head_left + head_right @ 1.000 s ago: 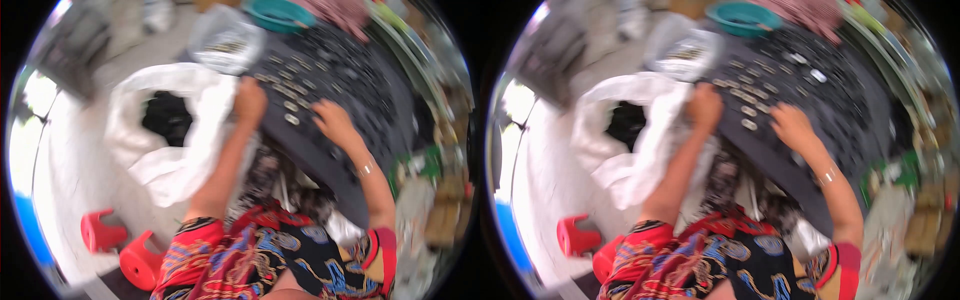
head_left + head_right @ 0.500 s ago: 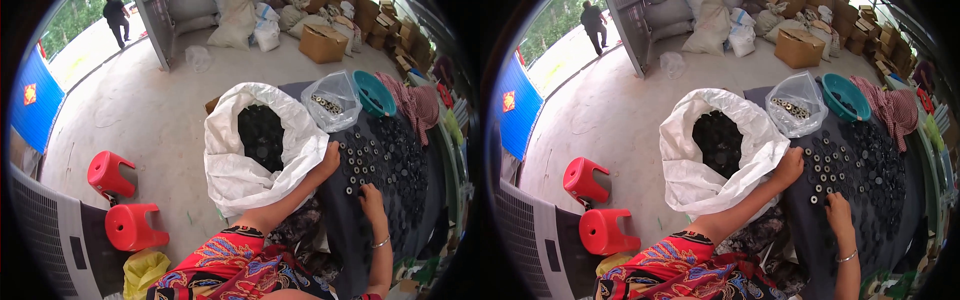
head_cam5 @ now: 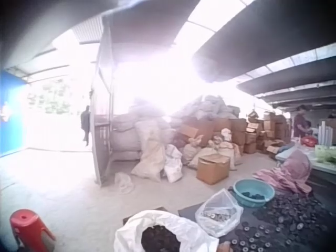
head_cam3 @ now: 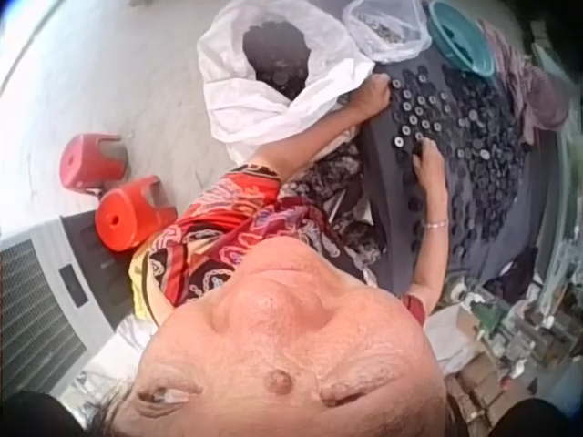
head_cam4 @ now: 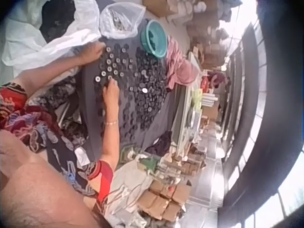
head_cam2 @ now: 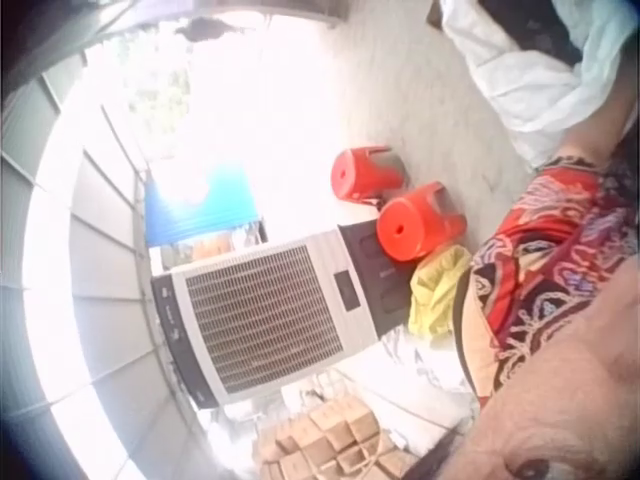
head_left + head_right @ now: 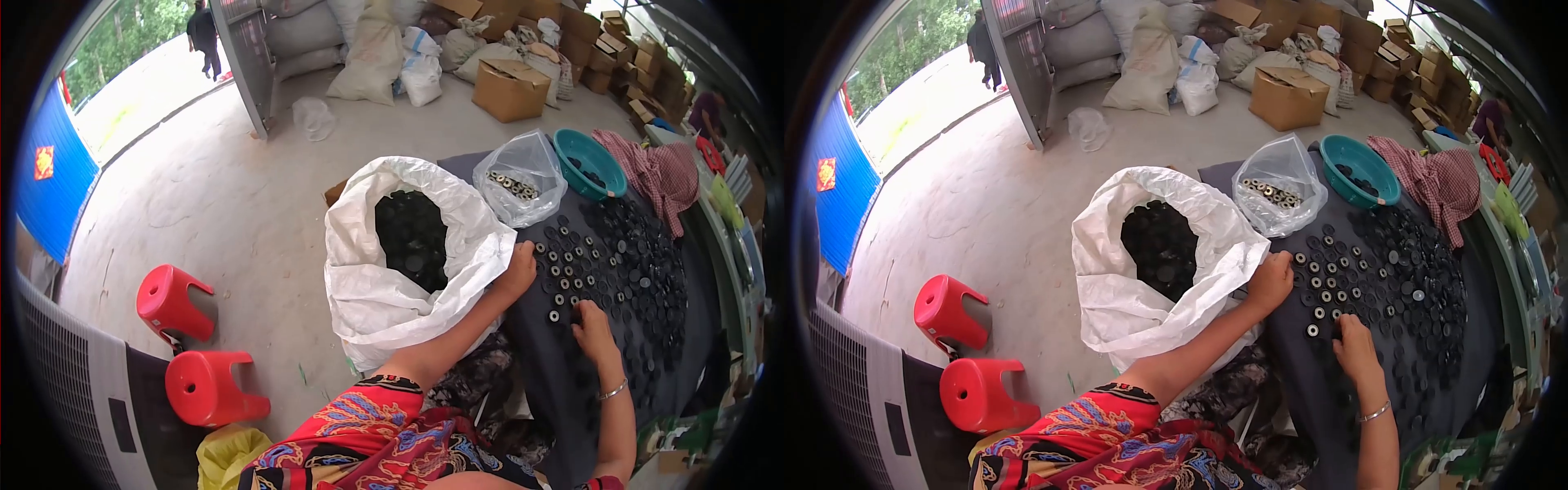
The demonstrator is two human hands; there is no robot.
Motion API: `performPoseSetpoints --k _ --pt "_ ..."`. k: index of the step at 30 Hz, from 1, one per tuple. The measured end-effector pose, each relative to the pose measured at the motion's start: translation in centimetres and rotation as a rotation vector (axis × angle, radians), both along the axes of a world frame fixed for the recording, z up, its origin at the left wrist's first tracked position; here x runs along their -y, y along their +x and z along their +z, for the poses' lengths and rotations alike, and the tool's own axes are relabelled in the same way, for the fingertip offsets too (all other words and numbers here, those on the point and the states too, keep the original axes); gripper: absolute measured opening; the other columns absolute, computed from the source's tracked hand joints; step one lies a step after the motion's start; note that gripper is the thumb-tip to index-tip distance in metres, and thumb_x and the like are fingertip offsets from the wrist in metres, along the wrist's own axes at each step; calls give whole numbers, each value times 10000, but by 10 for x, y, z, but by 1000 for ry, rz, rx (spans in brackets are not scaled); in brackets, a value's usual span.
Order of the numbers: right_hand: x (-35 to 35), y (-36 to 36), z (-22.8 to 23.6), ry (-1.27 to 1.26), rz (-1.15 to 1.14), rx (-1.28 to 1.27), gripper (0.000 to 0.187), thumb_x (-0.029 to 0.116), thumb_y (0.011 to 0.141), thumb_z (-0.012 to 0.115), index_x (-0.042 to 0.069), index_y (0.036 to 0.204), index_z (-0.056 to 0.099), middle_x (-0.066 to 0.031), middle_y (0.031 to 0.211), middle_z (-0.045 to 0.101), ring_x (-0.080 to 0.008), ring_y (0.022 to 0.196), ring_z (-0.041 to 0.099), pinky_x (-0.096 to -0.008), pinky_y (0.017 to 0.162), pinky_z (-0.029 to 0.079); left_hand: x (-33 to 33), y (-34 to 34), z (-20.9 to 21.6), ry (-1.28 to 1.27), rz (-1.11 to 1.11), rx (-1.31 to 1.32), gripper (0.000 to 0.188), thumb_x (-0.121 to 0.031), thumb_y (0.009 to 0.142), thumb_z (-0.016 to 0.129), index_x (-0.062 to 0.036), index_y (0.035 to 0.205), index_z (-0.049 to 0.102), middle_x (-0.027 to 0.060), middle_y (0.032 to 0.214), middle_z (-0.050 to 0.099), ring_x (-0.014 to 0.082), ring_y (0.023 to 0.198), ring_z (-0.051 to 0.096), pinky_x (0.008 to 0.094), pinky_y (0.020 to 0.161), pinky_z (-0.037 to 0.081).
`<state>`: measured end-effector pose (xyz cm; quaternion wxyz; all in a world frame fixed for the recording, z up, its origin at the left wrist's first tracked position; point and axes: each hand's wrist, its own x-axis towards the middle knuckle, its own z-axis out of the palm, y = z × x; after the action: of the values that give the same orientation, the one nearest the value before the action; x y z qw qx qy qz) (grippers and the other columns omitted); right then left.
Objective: The person sorts and arranges small plastic components on a work surface, using a mallet to secure or separate parts.
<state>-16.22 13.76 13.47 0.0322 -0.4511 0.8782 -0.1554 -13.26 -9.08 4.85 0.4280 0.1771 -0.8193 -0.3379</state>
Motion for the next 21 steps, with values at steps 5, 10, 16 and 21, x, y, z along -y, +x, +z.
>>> performPoseSetpoints --k 5,10,16,21 --pt "-8 6 -4 -21 -62 13 354 -14 692 676 -1 1026 560 -177 935 556 -384 872 594 -445 765 492 -7 5 3 16 -12 -4 66 -68 809 583 -50 871 595 143 786 621 346 789 603 471 678 479" --pt "-19 -5 -13 13 -54 -55 401 72 694 686 8 1067 554 -181 972 518 -386 900 576 -458 746 490 -10 -2 15 144 -37 135 100 -123 816 537 -65 843 613 171 807 635 397 797 614 511 689 474" --pt "1 -14 -17 -94 -17 17 320 74 681 668 31 984 574 -149 974 481 -329 927 530 -408 790 459 25 -1 3 -113 100 138 140 -172 803 583 -118 903 665 120 798 666 339 745 653 487 631 505" --pt "-14 -15 -12 -183 -177 151 220 20 696 646 -7 911 609 -109 878 552 -233 739 613 -328 679 503 5 -12 1 -144 115 179 81 -181 794 613 -162 841 677 85 740 656 310 707 642 460 570 495"
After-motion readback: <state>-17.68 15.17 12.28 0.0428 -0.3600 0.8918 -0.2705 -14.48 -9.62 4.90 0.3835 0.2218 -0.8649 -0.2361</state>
